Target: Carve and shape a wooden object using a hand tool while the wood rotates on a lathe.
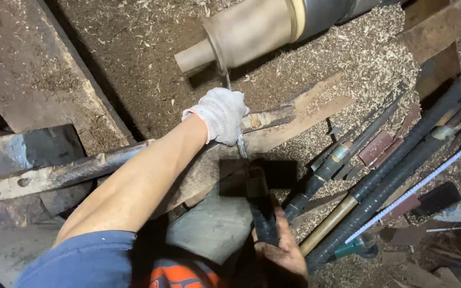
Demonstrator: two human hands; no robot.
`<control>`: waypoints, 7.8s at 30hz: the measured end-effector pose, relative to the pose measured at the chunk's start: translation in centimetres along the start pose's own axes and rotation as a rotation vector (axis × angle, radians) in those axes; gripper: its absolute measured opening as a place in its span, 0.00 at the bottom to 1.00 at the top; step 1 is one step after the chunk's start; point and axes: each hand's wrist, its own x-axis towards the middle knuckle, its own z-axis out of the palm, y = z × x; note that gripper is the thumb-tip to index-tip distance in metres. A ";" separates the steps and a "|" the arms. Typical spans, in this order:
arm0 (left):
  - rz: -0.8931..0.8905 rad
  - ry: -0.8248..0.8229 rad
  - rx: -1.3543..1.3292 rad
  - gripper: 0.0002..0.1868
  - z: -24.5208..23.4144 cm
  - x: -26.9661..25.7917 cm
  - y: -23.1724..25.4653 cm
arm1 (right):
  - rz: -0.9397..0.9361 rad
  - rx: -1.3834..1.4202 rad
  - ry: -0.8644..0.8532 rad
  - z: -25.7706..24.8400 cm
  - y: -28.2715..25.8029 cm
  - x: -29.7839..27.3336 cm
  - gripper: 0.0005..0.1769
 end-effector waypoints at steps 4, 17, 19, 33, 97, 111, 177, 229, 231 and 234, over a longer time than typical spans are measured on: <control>-0.006 0.024 -0.016 0.19 0.1 -0.1 0.0 | 0.063 0.099 -0.122 -1.1 -1.2 0.9 0.61; 0.023 0.006 0.043 0.23 0.0 -0.4 -0.1 | 0.131 -0.027 -0.080 -0.4 -3.0 1.0 0.28; 0.041 0.004 0.021 0.25 -0.2 -0.2 -0.2 | 0.183 0.028 0.008 1.6 -3.7 1.0 0.36; 0.279 0.152 -0.045 0.13 1.7 1.4 -2.1 | -0.004 0.120 0.140 9.8 -2.0 0.7 0.59; 0.235 0.027 0.055 0.25 0.5 1.3 -1.4 | 0.238 -0.097 0.472 6.7 -2.8 0.4 0.09; 0.280 0.052 0.059 0.24 0.9 1.7 -1.9 | 0.088 0.108 0.332 11.3 -4.4 2.8 0.14; 0.309 0.274 -0.018 0.12 3.2 2.5 -1.2 | 0.077 0.133 0.333 10.1 -6.1 2.7 0.26; 0.150 0.073 0.004 0.17 1.9 2.3 -0.6 | 0.100 0.132 0.089 5.2 -8.6 3.1 0.42; 0.206 0.156 -0.060 0.21 3.0 3.4 -1.2 | 0.111 0.137 0.141 6.2 -8.4 2.8 0.45; 0.170 0.103 -0.142 0.22 2.6 3.5 -1.4 | 0.126 0.149 0.250 8.0 -7.9 2.5 0.52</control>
